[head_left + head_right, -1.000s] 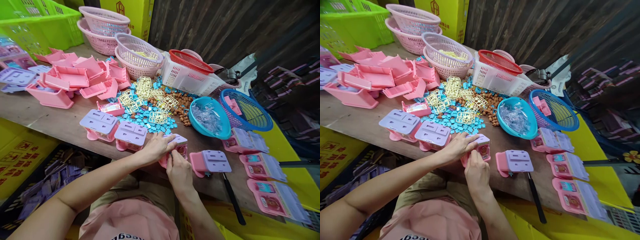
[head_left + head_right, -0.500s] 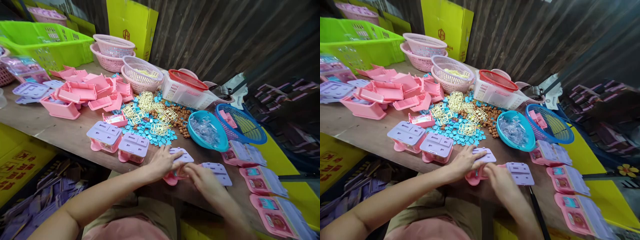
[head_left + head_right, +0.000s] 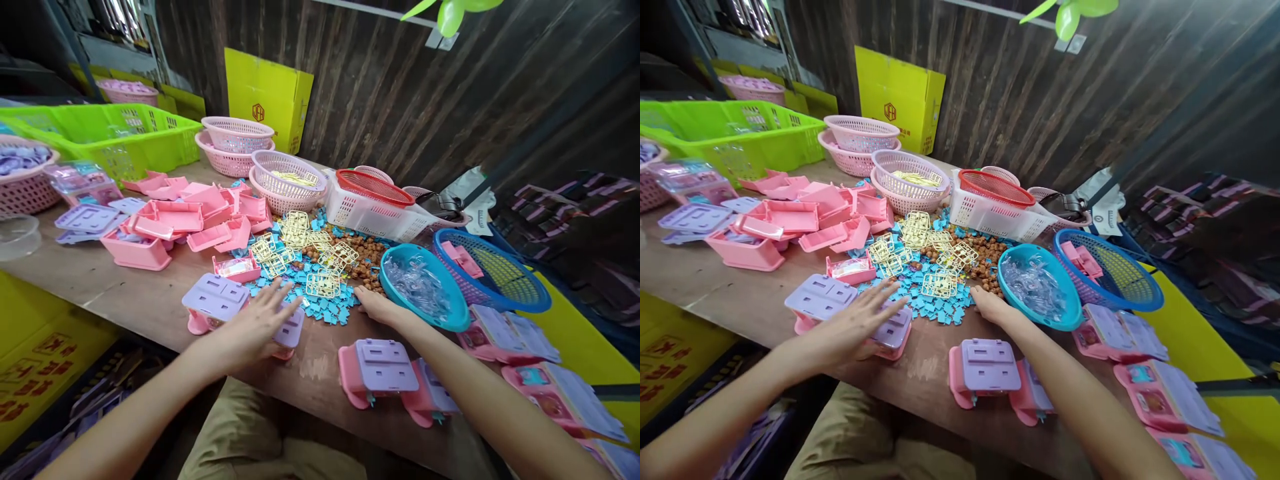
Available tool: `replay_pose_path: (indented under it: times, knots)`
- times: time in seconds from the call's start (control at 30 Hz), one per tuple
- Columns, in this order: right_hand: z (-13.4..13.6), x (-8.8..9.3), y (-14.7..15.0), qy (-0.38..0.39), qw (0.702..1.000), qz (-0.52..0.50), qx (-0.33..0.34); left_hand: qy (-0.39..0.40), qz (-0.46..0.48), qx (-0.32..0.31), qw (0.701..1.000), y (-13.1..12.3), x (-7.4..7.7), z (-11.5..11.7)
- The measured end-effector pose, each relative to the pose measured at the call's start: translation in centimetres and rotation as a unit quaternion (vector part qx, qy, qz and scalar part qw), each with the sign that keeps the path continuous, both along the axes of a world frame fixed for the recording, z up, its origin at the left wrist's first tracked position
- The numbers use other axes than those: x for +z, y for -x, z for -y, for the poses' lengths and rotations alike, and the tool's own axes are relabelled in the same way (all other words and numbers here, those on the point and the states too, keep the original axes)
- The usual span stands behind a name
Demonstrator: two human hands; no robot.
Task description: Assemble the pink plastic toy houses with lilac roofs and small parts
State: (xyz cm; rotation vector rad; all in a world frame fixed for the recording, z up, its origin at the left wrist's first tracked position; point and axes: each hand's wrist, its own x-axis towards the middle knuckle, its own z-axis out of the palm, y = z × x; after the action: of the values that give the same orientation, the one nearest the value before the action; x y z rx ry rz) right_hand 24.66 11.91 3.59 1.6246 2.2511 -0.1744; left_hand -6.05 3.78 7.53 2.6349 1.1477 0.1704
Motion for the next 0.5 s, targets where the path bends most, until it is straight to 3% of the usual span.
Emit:
replay_pose_path:
  times: [0.07, 0.13, 0.33, 0.5]
  knots:
    - [-0.1, -0.4, -0.4, 0.013, 1.000, 0.007, 0.005, 0.030, -0.050, -0.001, 0.998, 2.4, -0.1, -1.0]
    - [-0.1, -0.5, -0.7, 0.019, 1.000, 0.012, 0.012, 0.041, -0.059, -0.016, 0.997, 2.9, -0.3, -1.3]
    - [0.0, -0.1, -0.8, 0.011, 0.999, 0.007, 0.036, 0.030, 0.030, -0.039, 0.998, -0.1, -0.8, -0.2]
    - [-0.2, -0.6, -1.1, 0.016, 0.999, 0.010, 0.038, 0.070, 0.177, -0.040, 0.981, -0.4, -2.9, 0.5]
